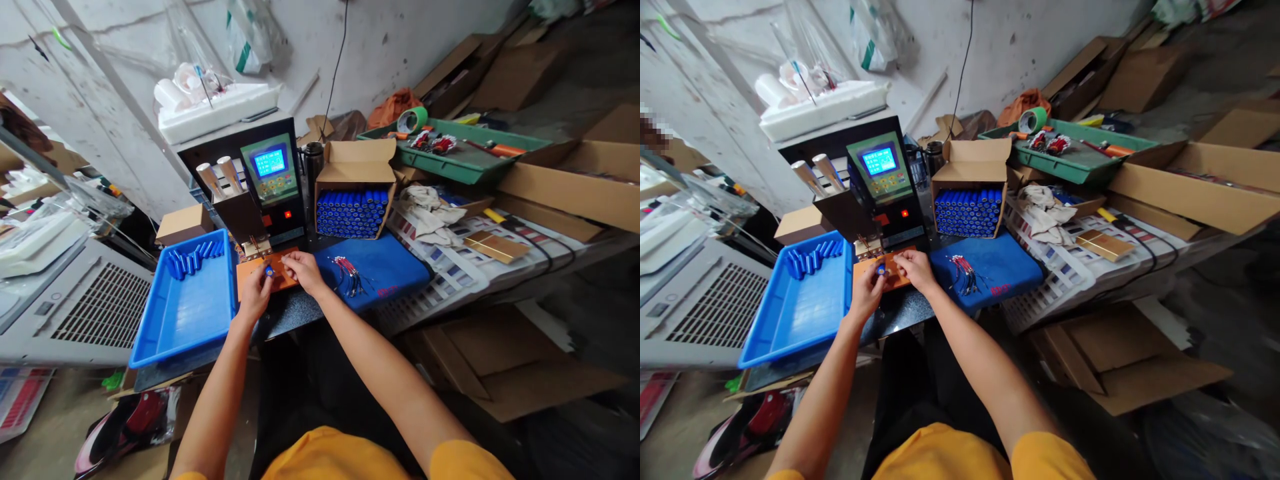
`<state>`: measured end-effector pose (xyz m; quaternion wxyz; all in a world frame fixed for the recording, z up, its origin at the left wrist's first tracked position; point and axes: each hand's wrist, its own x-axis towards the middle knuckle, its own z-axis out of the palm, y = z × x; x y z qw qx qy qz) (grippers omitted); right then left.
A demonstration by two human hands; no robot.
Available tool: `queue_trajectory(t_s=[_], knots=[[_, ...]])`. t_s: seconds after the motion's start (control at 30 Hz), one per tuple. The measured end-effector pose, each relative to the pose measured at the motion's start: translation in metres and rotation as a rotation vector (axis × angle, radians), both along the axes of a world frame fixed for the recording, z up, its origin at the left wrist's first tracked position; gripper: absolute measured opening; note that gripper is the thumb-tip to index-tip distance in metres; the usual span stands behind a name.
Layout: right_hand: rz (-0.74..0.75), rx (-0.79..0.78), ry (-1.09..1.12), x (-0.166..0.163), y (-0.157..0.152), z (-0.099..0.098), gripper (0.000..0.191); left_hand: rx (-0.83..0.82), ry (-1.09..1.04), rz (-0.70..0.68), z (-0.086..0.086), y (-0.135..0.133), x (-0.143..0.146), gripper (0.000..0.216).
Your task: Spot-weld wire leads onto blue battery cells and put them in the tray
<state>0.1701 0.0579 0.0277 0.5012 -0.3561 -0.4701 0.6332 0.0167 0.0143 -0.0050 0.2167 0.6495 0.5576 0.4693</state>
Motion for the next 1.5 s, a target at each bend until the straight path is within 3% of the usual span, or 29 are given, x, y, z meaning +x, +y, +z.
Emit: queue_trajectory(t_s=[0.13, 0.37, 0.6, 0.87, 1.17, 1.5], knots=[[-0.014, 0.009, 0.002, -0.001, 0.0, -0.002, 0.029, -0.027, -0.004, 0.071, 0.007, 0.008, -0.002, 0.023], [-0.003, 0.037, -0.036, -0.001, 0.001, -0.003, 0.028, -0.134, -0.111, 0.071, 0.007, 0.016, 0.0, 0.024], [-0.091, 0.073, -0.107, -0.012, 0.004, -0.001, 0.026, -0.123, -0.075, 0.146, 0.011, 0.011, 0.006, 0.023], [-0.104, 0.116, -0.168, -0.03, 0.011, -0.001, 0.022, -0.104, -0.066, 0.177, -0.001, 0.013, 0.006, 0.025], [-0.184, 0.221, -0.342, -0.034, 0.008, 0.004, 0.023, -0.085, -0.004, 0.2, 0.001, 0.011, 0.008, 0.021], [-0.206, 0.201, -0.313, -0.036, 0.004, 0.005, 0.022, -0.082, 0.017, 0.211, 0.0, 0.011, 0.007, 0.022]])
